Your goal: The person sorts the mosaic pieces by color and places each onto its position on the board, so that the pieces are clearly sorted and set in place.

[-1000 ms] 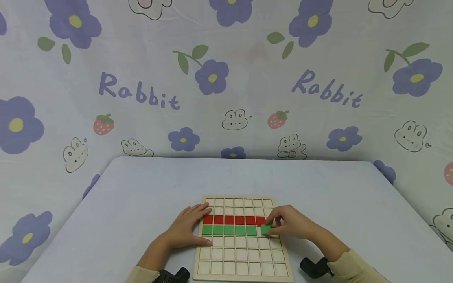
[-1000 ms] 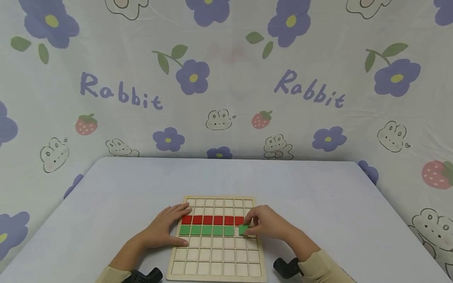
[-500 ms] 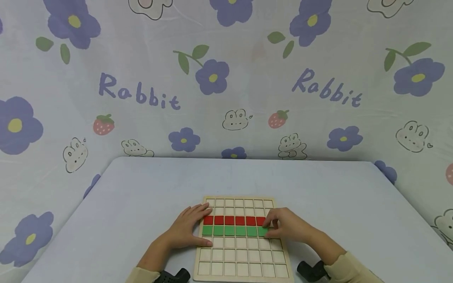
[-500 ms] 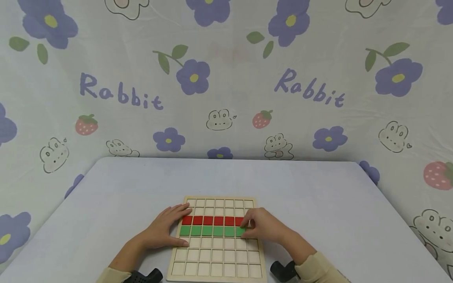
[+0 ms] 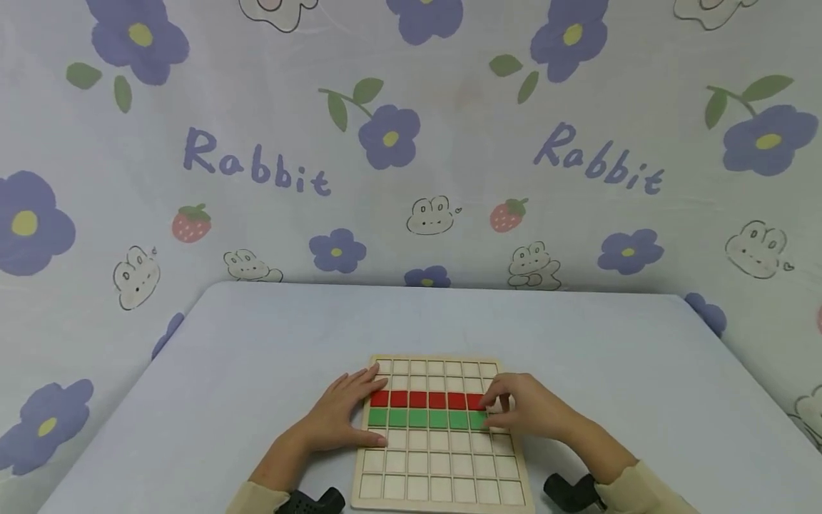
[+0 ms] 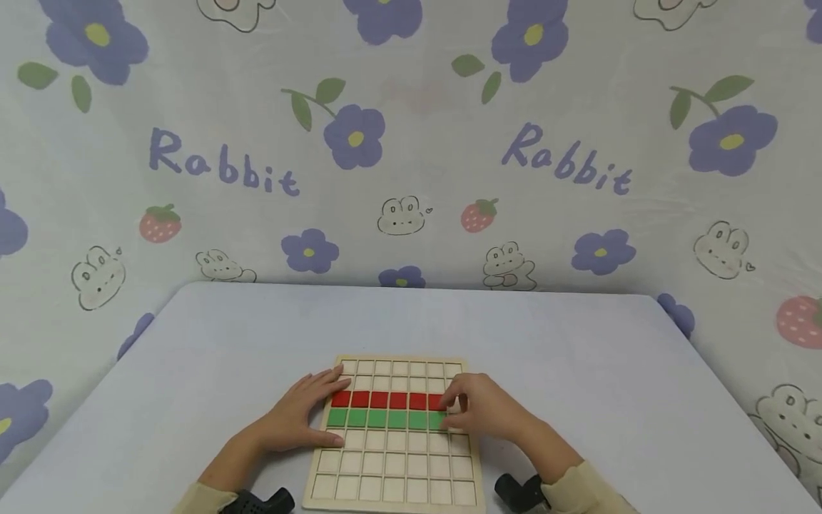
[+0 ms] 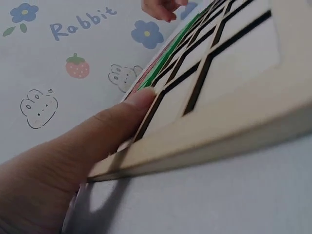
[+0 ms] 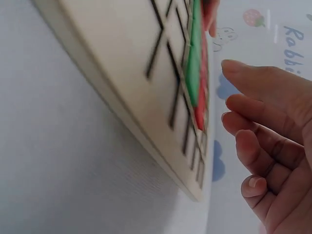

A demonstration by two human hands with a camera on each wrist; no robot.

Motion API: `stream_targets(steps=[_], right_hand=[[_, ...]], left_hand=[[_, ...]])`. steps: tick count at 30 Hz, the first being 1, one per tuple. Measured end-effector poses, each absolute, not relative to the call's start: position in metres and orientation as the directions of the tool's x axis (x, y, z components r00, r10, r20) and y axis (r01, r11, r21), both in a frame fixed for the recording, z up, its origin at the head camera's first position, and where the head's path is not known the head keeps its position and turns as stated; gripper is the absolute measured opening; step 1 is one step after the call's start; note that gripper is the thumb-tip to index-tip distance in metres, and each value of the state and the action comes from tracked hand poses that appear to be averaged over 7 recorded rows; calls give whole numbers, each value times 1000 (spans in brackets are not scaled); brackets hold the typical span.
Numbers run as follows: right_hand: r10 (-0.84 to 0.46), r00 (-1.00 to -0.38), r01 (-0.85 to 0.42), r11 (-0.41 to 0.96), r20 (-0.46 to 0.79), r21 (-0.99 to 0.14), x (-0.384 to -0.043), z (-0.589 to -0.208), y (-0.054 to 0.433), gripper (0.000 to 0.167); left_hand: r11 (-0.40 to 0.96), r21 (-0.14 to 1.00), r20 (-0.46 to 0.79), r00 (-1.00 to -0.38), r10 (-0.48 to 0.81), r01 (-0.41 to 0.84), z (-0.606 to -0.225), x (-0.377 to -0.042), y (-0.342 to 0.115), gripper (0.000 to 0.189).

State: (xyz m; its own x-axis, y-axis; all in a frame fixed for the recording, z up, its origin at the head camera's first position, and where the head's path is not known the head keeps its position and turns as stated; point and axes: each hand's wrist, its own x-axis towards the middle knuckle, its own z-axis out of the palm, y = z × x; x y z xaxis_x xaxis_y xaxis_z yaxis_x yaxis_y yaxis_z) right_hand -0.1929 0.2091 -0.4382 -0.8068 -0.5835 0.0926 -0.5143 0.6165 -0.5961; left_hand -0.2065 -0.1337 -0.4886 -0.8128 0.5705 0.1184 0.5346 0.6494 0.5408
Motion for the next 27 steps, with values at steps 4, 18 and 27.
stream_targets(steps=[4, 18, 27], right_hand=[[-542, -827, -529, 657, 150, -537, -187, -421, 225, 28], [-287, -842, -278, 957, 457, 87, -191, -403, 317, 100], [-267, -913, -220, 959, 309, 179, -218, -441, 348, 111]], left_hand=[[680, 489, 172, -825, 539, 546, -477, -203, -139, 92], [859, -291, 539, -670, 511, 421, -395, -217, -227, 110], [904, -306, 326, -859, 395, 300, -415, -233, -259, 124]])
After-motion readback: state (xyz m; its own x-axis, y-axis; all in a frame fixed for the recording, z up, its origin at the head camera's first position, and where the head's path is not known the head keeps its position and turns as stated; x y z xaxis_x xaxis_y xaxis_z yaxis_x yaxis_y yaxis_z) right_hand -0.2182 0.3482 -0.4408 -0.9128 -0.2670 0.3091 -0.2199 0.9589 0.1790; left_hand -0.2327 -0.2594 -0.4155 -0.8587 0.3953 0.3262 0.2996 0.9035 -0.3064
